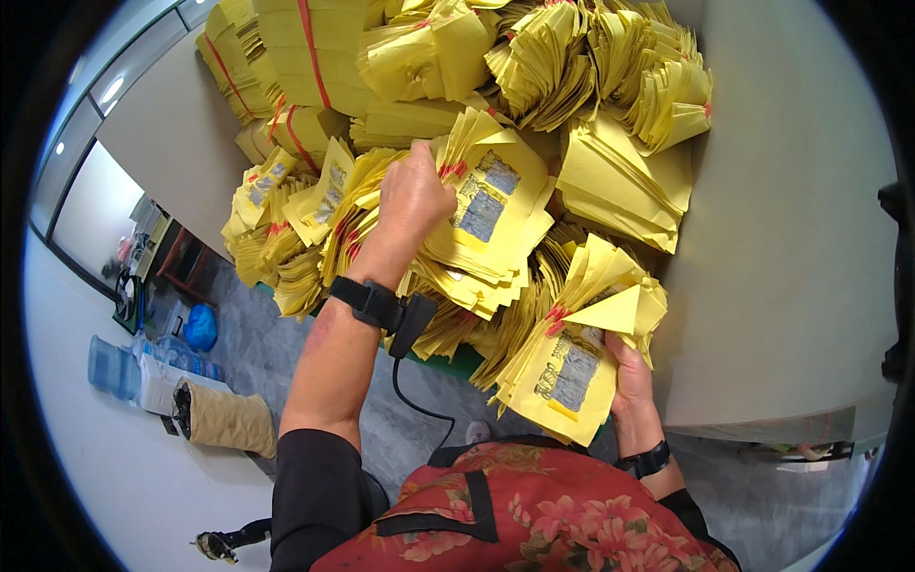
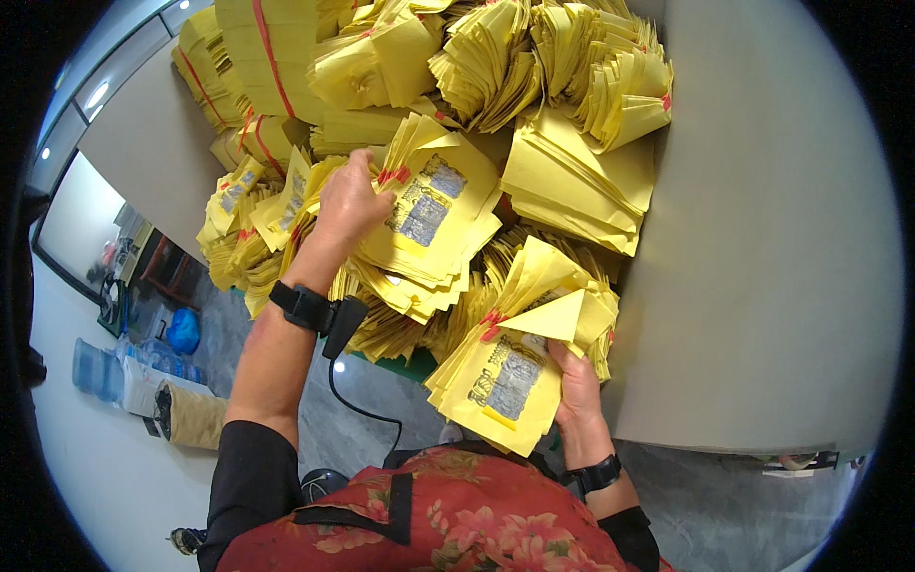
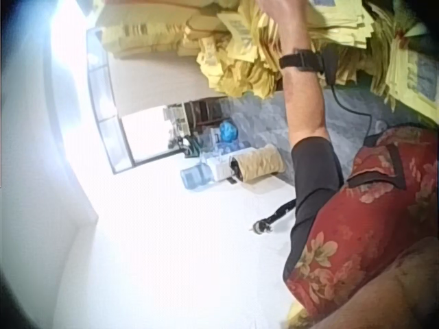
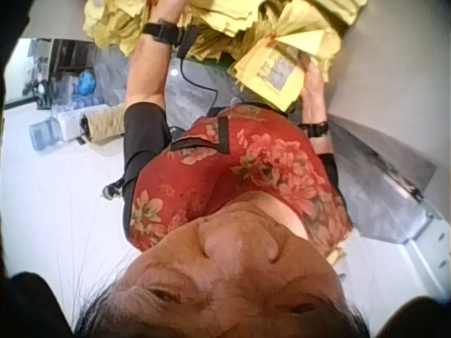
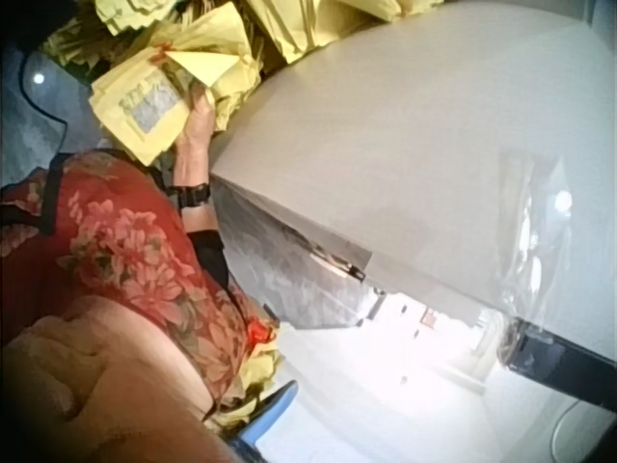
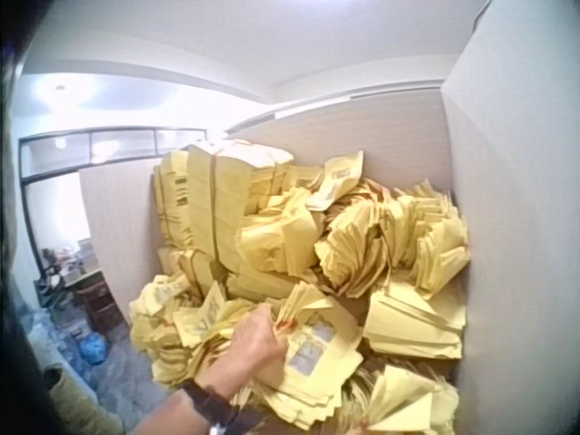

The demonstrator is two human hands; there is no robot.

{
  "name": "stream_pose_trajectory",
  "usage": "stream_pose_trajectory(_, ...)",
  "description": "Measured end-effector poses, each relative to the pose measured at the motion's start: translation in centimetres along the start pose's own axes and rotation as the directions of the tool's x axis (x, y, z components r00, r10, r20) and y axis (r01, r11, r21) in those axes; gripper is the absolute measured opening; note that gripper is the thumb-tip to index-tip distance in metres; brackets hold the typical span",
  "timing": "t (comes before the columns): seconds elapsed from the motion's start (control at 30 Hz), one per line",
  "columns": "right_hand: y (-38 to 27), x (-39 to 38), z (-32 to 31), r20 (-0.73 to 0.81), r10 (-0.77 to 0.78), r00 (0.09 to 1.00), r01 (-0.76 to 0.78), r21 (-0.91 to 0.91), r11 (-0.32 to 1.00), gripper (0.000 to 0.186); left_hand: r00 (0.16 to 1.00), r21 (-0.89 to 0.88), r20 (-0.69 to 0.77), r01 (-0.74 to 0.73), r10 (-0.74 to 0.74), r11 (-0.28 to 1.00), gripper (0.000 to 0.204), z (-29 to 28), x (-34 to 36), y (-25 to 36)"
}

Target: The person untangles a red ribbon, ties a knot, and then gathers stacks of yellow paper bundles from a table. They align the bundles and wrap the red ribbon around them to secure the stack.

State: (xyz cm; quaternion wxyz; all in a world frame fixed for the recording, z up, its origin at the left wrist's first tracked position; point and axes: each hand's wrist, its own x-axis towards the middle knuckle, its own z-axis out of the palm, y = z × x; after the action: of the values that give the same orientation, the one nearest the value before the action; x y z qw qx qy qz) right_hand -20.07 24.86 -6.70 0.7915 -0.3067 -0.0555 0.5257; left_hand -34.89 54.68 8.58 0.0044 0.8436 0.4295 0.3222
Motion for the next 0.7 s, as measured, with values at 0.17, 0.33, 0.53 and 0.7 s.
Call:
stream_pose_trajectory(0.17, -0.1, 0.0, 0.6, 0.000, -0.007, 1.000, 0.007, 0.010, 1.000, 0.033, 0.958, 0.005, 0.263, 0.114, -0.111, 0.993, 0.024, -0.9, 0.7, 0.7)
stream_pose_trajectory(0.33, -0.5, 0.1, 1.0, 0.005, 0.018, 1.000, -0.018, 0.048, 0.999, 0.037, 0.968, -0.095, 0.251, 0.048, -0.023, 0.994, 0.022, -1.9, 0.4, 1.1)
stream_pose_trajectory(0.53, -0.8, 0.0, 1.3, 0.008, 0.005, 1.000, -0.006, 0.087, 0.996, 0.038, 0.987, -0.433, 0.125, -0.033, 0.097, 0.901, 0.036, -6.3, -0.7, 1.4)
stream_pose_trajectory(0.7, -0.3, 0.5, -0.1, 0.079, -0.075, 0.994, 0.072, 0.041, 0.997, 0.035, 0.870, -0.831, 0.430, 0.278, 0.240, 0.481, 0.036, -11.9, -4.1, 2.5)
